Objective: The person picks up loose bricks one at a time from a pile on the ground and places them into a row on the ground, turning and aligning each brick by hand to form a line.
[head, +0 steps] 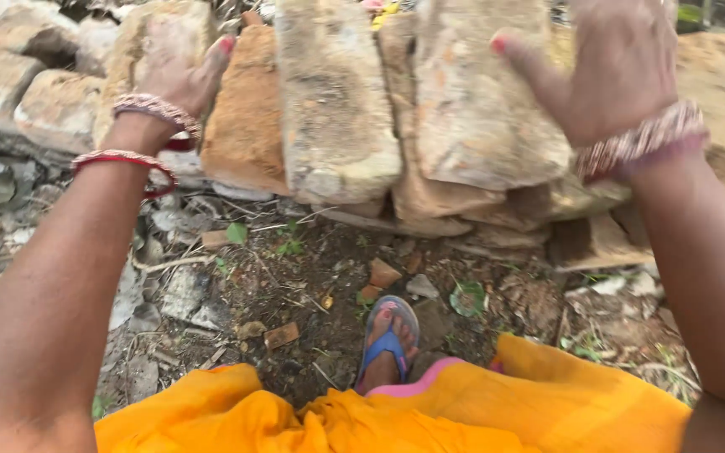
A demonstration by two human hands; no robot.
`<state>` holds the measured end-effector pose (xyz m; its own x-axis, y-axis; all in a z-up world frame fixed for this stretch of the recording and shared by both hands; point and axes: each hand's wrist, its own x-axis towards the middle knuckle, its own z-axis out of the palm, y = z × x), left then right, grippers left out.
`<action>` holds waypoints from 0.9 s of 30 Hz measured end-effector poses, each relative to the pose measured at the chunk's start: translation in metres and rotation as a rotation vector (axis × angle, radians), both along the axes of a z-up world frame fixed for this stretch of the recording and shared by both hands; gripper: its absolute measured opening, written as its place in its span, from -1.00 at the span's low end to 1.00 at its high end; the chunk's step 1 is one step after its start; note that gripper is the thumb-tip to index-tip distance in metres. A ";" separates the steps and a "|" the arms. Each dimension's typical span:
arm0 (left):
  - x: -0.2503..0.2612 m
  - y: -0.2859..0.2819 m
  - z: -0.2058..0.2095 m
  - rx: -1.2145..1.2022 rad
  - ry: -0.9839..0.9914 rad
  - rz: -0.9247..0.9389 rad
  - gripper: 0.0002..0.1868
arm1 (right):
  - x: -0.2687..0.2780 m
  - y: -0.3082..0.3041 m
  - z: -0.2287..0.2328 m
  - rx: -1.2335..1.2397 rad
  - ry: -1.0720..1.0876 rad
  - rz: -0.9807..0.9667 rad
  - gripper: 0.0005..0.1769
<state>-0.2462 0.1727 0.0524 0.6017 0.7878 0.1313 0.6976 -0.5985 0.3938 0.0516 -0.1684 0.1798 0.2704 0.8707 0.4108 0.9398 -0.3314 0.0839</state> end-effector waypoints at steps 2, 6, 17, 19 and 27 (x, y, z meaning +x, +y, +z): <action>0.040 -0.027 0.008 -0.028 -0.116 -0.044 -0.06 | 0.040 -0.008 -0.016 0.009 0.087 -0.090 -0.23; 0.136 -0.092 0.013 -0.132 -0.225 -0.250 -0.15 | 0.083 0.000 -0.058 0.274 0.746 0.024 -0.29; 0.235 -0.193 0.002 -0.500 -0.356 0.109 0.44 | 0.077 0.018 -0.080 0.065 1.165 -0.148 -0.24; 0.249 -0.175 -0.021 -0.371 -0.285 -0.057 0.44 | 0.120 0.028 -0.117 0.092 0.986 -0.035 -0.15; 0.258 -0.182 -0.007 -0.544 -0.461 0.044 0.47 | 0.060 0.037 -0.068 0.274 1.470 -0.027 -0.39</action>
<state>0.0114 -0.0094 0.0454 0.5455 0.8364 -0.0541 0.4077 -0.2085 0.8890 0.1121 -0.1310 0.1114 0.5909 0.8017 -0.0904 0.1203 -0.1984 -0.9727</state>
